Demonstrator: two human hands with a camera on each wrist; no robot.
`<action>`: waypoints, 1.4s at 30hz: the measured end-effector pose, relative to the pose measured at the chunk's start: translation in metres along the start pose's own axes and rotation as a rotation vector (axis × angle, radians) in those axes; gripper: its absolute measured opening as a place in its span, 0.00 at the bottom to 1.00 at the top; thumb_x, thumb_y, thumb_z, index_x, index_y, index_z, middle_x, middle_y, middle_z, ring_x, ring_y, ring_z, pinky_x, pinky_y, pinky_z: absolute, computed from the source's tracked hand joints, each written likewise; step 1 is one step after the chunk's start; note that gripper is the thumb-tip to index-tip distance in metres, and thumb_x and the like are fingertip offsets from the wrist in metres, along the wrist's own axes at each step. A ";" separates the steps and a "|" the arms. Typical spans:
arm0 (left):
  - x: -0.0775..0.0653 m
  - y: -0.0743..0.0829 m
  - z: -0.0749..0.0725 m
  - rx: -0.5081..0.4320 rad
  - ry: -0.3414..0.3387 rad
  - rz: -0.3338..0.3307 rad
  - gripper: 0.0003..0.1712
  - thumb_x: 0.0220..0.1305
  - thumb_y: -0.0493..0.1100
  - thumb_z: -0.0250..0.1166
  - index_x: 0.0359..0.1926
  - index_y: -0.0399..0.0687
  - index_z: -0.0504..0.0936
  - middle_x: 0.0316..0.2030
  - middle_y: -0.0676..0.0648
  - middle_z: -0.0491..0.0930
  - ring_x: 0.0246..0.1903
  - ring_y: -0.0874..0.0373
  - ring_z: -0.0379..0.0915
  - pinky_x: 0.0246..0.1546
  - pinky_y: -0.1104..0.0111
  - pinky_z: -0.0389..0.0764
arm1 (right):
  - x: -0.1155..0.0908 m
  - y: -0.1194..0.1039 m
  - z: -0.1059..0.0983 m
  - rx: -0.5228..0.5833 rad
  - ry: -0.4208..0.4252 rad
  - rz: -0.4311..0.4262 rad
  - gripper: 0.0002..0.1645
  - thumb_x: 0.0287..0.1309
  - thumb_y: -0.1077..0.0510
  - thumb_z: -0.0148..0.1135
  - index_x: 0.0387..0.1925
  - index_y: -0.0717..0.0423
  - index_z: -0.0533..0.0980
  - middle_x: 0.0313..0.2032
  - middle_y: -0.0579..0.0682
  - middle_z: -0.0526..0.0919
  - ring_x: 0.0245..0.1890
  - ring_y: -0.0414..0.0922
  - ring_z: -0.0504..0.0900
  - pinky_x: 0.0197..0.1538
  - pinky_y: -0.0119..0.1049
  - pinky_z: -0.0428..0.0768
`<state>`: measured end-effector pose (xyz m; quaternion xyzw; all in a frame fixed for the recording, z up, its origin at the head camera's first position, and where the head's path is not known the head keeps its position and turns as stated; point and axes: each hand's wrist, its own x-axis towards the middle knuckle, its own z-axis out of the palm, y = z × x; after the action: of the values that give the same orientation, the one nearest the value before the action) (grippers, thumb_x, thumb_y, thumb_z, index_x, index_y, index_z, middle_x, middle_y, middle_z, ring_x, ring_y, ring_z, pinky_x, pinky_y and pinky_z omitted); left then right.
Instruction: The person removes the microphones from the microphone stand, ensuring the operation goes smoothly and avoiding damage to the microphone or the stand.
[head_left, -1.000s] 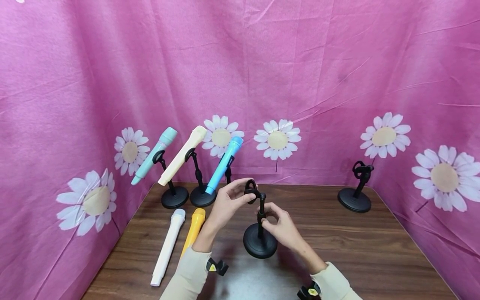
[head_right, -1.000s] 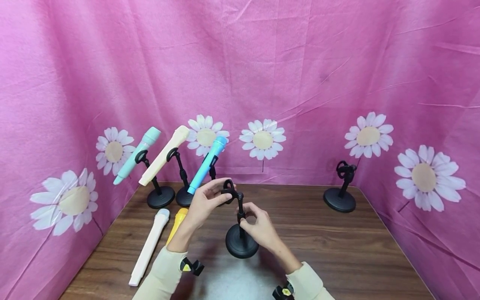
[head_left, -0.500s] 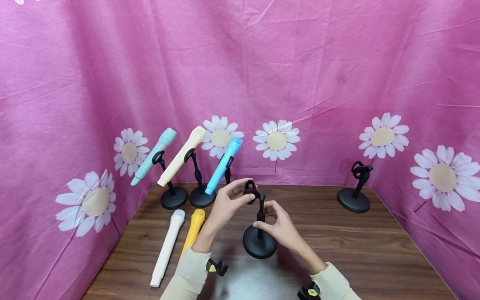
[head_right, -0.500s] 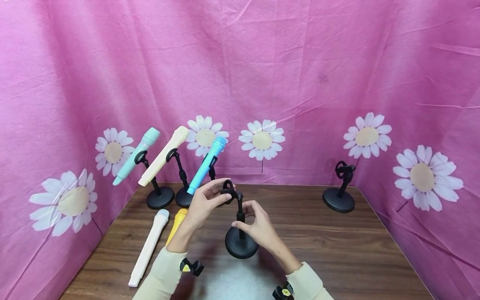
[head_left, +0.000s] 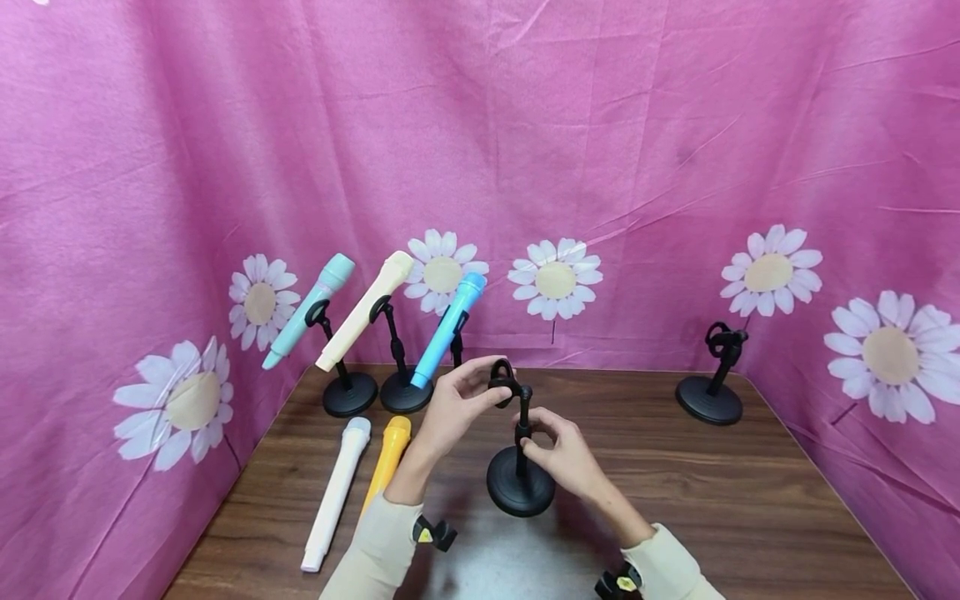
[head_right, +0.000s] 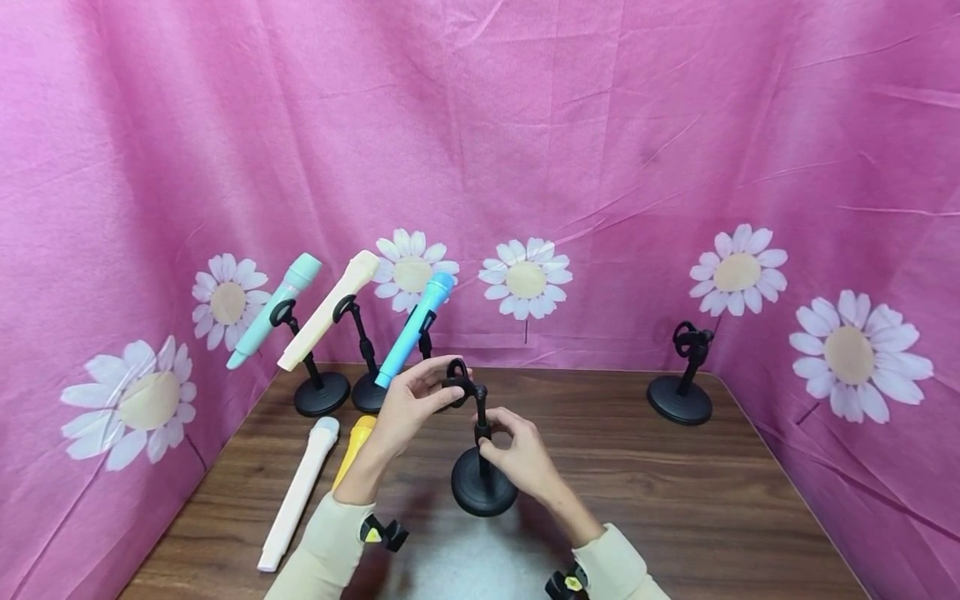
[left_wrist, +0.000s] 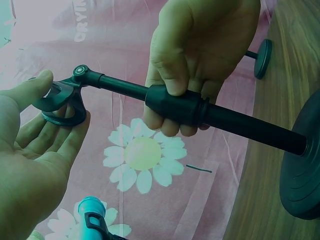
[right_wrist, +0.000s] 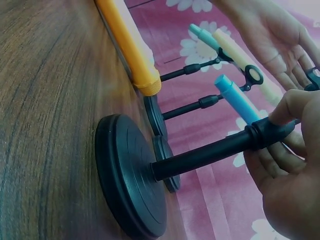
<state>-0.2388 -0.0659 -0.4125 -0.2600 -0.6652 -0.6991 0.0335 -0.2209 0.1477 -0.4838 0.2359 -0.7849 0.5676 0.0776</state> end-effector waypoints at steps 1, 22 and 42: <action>0.000 0.000 0.000 -0.002 -0.001 0.003 0.26 0.70 0.36 0.73 0.67 0.43 0.81 0.55 0.35 0.87 0.55 0.60 0.85 0.58 0.69 0.85 | 0.000 0.000 0.000 0.013 -0.020 0.001 0.21 0.64 0.72 0.65 0.55 0.55 0.84 0.50 0.51 0.91 0.52 0.45 0.88 0.60 0.30 0.81; 0.000 0.002 0.000 -0.004 -0.005 -0.006 0.26 0.69 0.36 0.73 0.67 0.46 0.82 0.56 0.34 0.86 0.55 0.60 0.85 0.57 0.69 0.86 | 0.001 0.004 0.000 -0.012 0.058 0.051 0.14 0.62 0.65 0.75 0.48 0.51 0.83 0.42 0.48 0.89 0.46 0.42 0.87 0.57 0.33 0.82; -0.005 -0.006 0.000 -0.032 -0.002 -0.029 0.25 0.70 0.37 0.73 0.66 0.45 0.82 0.57 0.35 0.86 0.56 0.58 0.86 0.59 0.66 0.86 | -0.002 0.006 0.000 0.047 -0.003 0.029 0.16 0.68 0.66 0.68 0.54 0.51 0.84 0.50 0.49 0.90 0.50 0.39 0.86 0.60 0.33 0.81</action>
<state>-0.2364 -0.0672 -0.4198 -0.2514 -0.6577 -0.7098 0.0185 -0.2217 0.1499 -0.4899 0.2272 -0.7748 0.5866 0.0624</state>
